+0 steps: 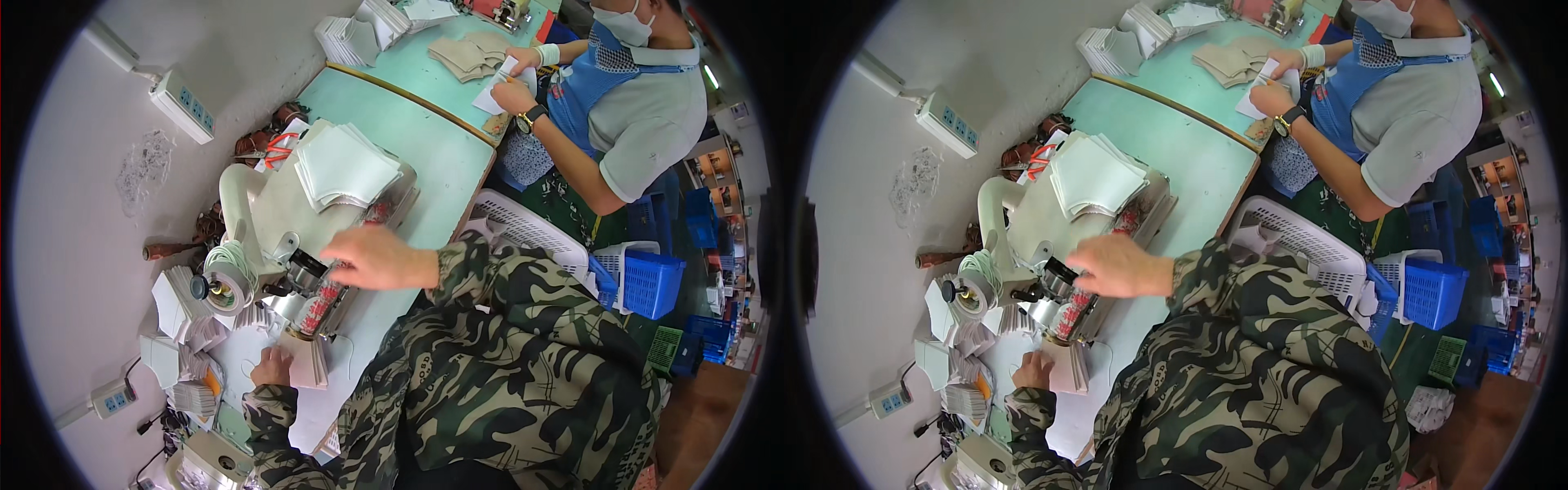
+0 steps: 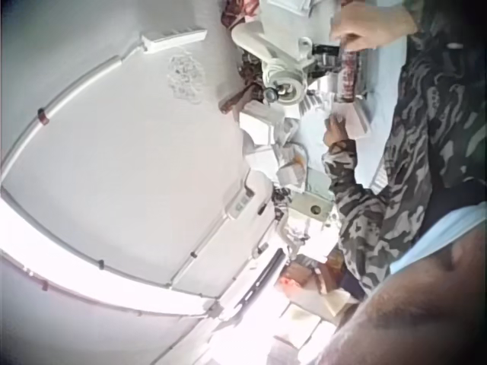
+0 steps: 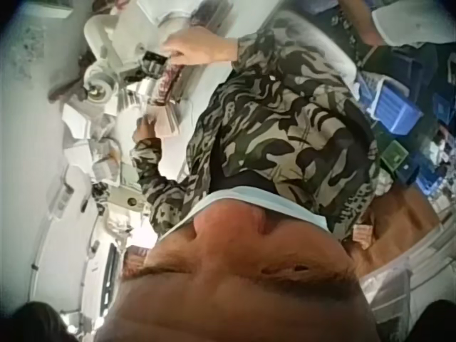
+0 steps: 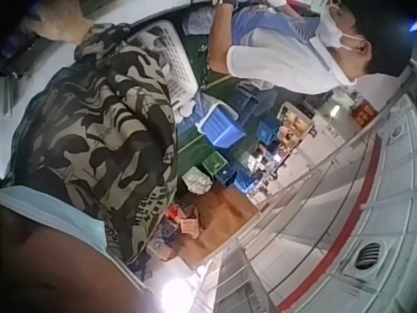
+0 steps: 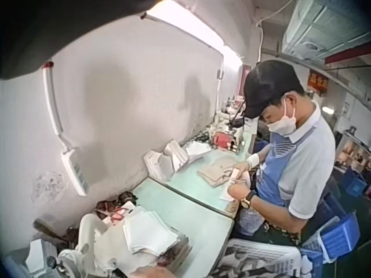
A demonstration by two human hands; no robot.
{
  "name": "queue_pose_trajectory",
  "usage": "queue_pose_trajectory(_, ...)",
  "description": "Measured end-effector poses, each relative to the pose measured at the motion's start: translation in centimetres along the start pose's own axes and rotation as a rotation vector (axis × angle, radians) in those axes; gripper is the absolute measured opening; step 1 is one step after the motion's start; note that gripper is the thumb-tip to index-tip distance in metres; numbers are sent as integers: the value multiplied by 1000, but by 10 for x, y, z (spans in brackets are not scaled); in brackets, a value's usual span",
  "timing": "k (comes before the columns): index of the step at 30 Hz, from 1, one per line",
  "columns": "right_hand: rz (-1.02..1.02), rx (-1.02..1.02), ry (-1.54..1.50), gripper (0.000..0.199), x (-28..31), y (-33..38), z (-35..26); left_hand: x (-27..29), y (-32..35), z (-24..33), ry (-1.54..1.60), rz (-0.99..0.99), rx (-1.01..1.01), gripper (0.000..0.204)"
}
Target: Skiving the edges of leather components for shoe manufacturing using an industrial skiving machine.
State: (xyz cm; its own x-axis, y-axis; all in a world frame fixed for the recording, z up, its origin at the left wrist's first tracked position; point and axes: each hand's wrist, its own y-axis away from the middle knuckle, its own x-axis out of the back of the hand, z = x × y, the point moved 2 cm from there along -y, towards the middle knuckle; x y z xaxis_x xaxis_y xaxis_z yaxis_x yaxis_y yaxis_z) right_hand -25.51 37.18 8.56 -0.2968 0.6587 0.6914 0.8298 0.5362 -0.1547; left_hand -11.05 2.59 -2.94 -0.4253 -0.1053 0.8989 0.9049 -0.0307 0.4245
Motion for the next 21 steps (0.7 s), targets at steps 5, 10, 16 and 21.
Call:
queue_pose_trajectory(5,-237,-84,-286,33,-29,12,-3,24,3,1,-34,280,-306,24)
queue_pose_trajectory(10,-423,-117,-616,29,-53,20,-20,115,27,46,1188,-530,-168,22)
queue_pose_trajectory(16,-311,-117,-392,23,-69,6,-13,125,-36,82,870,-402,-267,26)
queue_pose_trajectory(21,-312,-72,-150,21,-35,-8,1,115,-69,67,679,-397,-250,27)
